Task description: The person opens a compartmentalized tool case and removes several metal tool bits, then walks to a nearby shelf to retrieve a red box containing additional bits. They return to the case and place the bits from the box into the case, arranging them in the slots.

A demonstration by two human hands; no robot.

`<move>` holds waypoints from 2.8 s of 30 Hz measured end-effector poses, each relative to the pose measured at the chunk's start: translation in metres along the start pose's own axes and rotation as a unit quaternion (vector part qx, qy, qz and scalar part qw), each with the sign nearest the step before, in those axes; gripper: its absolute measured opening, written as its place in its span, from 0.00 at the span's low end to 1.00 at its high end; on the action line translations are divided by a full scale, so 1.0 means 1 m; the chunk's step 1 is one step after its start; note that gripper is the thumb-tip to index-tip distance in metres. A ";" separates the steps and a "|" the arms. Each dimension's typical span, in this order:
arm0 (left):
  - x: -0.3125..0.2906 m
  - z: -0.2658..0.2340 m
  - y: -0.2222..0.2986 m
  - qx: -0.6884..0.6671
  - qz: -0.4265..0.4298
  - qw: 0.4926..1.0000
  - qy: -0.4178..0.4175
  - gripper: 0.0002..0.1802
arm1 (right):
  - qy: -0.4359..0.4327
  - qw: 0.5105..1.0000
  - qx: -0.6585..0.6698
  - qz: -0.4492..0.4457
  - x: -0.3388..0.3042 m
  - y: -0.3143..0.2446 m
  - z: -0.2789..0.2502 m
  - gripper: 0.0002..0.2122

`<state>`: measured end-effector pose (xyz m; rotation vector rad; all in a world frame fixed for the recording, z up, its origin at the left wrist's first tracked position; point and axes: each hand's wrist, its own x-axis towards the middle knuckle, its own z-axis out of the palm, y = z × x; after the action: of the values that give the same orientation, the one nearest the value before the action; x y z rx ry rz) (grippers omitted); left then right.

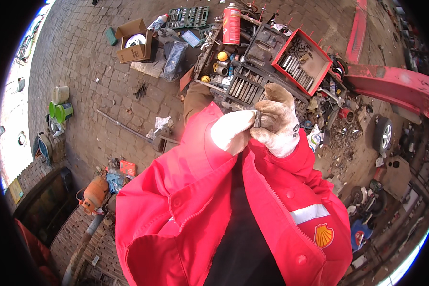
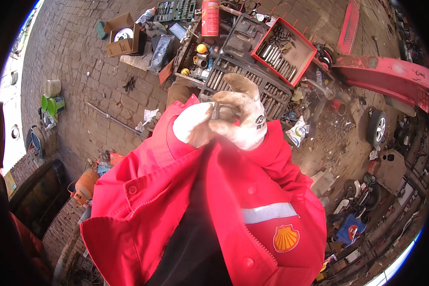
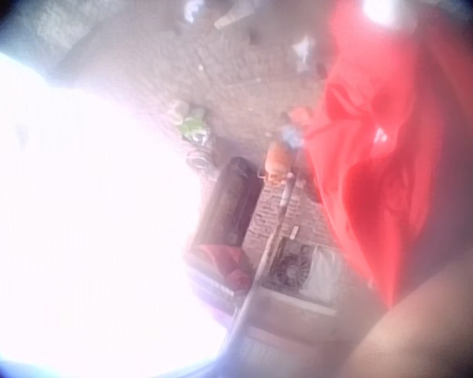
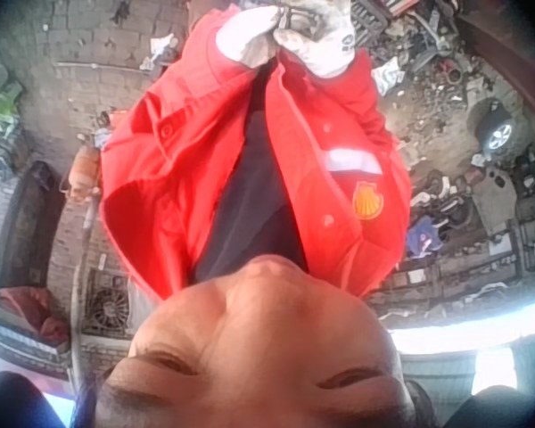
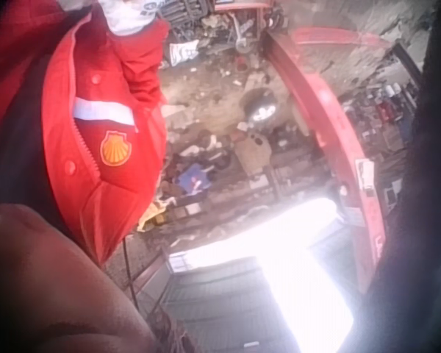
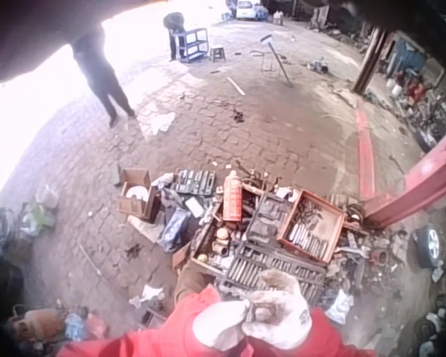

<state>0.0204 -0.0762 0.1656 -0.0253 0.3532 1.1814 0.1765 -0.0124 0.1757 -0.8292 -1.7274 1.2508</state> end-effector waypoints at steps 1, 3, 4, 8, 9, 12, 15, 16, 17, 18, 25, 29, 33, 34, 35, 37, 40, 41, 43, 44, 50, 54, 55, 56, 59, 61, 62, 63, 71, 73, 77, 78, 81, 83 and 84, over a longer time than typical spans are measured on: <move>0.000 0.001 0.000 0.006 0.000 1.000 0.003 0.18 | 0.007 1.000 0.006 0.013 -0.001 0.000 0.002 0.25; 0.000 0.002 0.000 0.017 0.004 1.000 0.017 0.17 | 0.013 0.995 0.077 0.066 -0.003 -0.001 0.005 0.25; 0.000 0.001 0.000 0.013 0.004 1.000 0.025 0.17 | 0.010 0.991 0.108 0.078 -0.003 -0.001 0.007 0.25; 0.005 -0.012 0.000 0.053 0.006 0.997 0.051 0.15 | -0.005 0.999 -0.024 0.034 0.003 0.002 0.003 0.23; 0.005 -0.018 0.000 0.076 0.009 0.996 0.044 0.16 | -0.008 0.996 -0.025 0.080 0.001 -0.001 0.001 0.22; 0.005 -0.047 0.000 0.189 -0.029 0.981 0.044 0.19 | -0.028 0.990 -0.112 0.081 -0.003 0.001 -0.004 0.20; 0.006 -0.081 -0.007 0.284 -0.064 0.952 0.094 0.17 | -0.037 0.981 -0.176 0.078 -0.012 0.016 -0.005 0.19; 0.008 -0.092 -0.013 0.246 -0.051 0.962 0.103 0.17 | -0.038 0.978 -0.187 0.086 -0.016 0.024 -0.005 0.19; 0.011 -0.101 -0.019 0.208 -0.036 0.971 0.114 0.17 | -0.033 0.978 -0.183 0.095 -0.019 0.035 -0.002 0.18; 0.013 -0.109 -0.025 0.184 -0.036 0.972 0.140 0.16 | -0.014 0.981 -0.125 0.148 -0.024 0.045 0.001 0.18; 0.018 -0.109 -0.027 0.122 -0.020 0.948 0.294 0.22 | 0.056 0.903 -0.386 0.180 -0.003 0.156 0.000 0.18; 0.017 -0.090 -0.022 0.098 0.026 0.941 0.322 0.21 | 0.030 0.878 -0.452 0.153 0.015 0.191 0.009 0.18; 0.014 -0.089 -0.015 0.080 0.016 0.947 0.311 0.21 | 0.000 0.859 -0.497 0.124 0.023 0.206 0.015 0.19; 0.013 -0.091 -0.013 0.082 0.008 0.951 0.298 0.22 | -0.009 0.854 -0.505 0.128 0.024 0.208 0.016 0.20; 0.012 -0.093 -0.011 0.084 0.000 0.955 0.285 0.22 | -0.010 0.853 -0.502 0.141 0.024 0.209 0.016 0.20; 0.012 -0.095 -0.009 0.092 0.000 0.955 0.283 0.22 | -0.013 0.854 -0.501 0.139 0.025 0.210 0.015 0.20; 0.014 -0.092 -0.012 0.098 0.002 0.948 0.302 0.20 | -0.031 0.847 -0.506 0.157 0.025 0.210 0.013 0.21; 0.015 -0.089 -0.012 0.068 0.016 0.958 0.279 0.19 | -0.030 0.848 -0.507 0.154 0.025 0.209 0.013 0.21; 0.016 -0.082 -0.014 0.086 0.040 0.956 0.279 0.19 | -0.032 0.846 -0.508 0.161 0.024 0.206 0.012 0.21; 0.016 -0.079 -0.014 0.079 0.057 0.960 0.262 0.19 | -0.031 0.846 -0.507 0.161 0.023 0.204 0.011 0.20; 0.017 -0.069 0.002 -0.019 0.018 0.950 0.310 0.30 | 0.022 0.873 -0.448 0.193 0.007 0.177 0.002 0.18; 0.014 -0.059 0.011 -0.038 0.061 0.982 0.175 0.46 | 0.082 0.910 -0.352 0.201 0.001 0.130 -0.001 0.15; 0.015 -0.057 0.013 -0.046 0.060 0.988 0.137 0.50 | 0.096 0.923 -0.327 0.179 0.000 0.114 -0.001 0.14; 0.014 -0.053 0.014 -0.066 0.068 0.988 0.119 0.50 | 0.107 0.932 -0.304 0.166 -0.002 0.096 0.000 0.15; 0.016 -0.039 0.013 -0.101 0.086 0.988 0.079 0.52 | 0.098 0.942 -0.312 0.078 -0.002 0.045 0.002 0.20; 0.016 -0.030 0.012 -0.099 0.096 0.989 0.059 0.53 | 0.065 0.945 -0.319 0.033 -0.001 0.020 0.003 0.23; 0.016 -0.026 0.012 -0.102 0.101 0.989 0.038 0.54 | 0.049 0.942 -0.332 0.003 0.001 0.012 0.005 0.23; 0.015 -0.022 0.013 -0.096 0.107 0.989 0.037 0.54 | 0.048 0.945 -0.324 -0.003 0.002 0.004 0.007 0.24; 0.006 0.005 0.015 -0.006 0.118 0.993 0.009 0.57 | 0.040 0.941 -0.331 -0.051 0.012 -0.011 0.020 0.25; 0.005 0.011 0.014 0.030 0.132 0.991 0.006 0.57 | 0.037 0.941 -0.330 -0.059 0.013 -0.014 0.020 0.25; -0.001 0.016 0.014 0.048 0.134 0.989 -0.033 0.55 | 0.049 0.950 -0.296 -0.087 0.015 -0.015 0.018 0.24; -0.003 0.016 0.015 0.038 0.131 0.989 -0.053 0.52 | 0.052 0.954 -0.287 -0.073 0.014 -0.015 0.018 0.23; -0.003 0.010 0.018 0.047 0.105 0.993 -0.028 0.43 | 0.064 0.993 -0.075 -0.058 0.012 -0.015 0.017 0.25; 0.000 0.004 0.020 0.052 0.085 0.994 -0.034 0.31 | 0.071 0.991 -0.035 -0.105 0.011 -0.017 0.010 0.25; 0.001 0.001 0.020 0.126 0.061 0.990 0.001 0.30 | 0.069 0.989 -0.076 -0.104 0.010 -0.018 0.006 0.25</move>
<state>0.0026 -0.0676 0.1700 0.2185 0.5104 1.2501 0.1657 -0.0111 0.1946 -0.7816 -1.7628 0.9119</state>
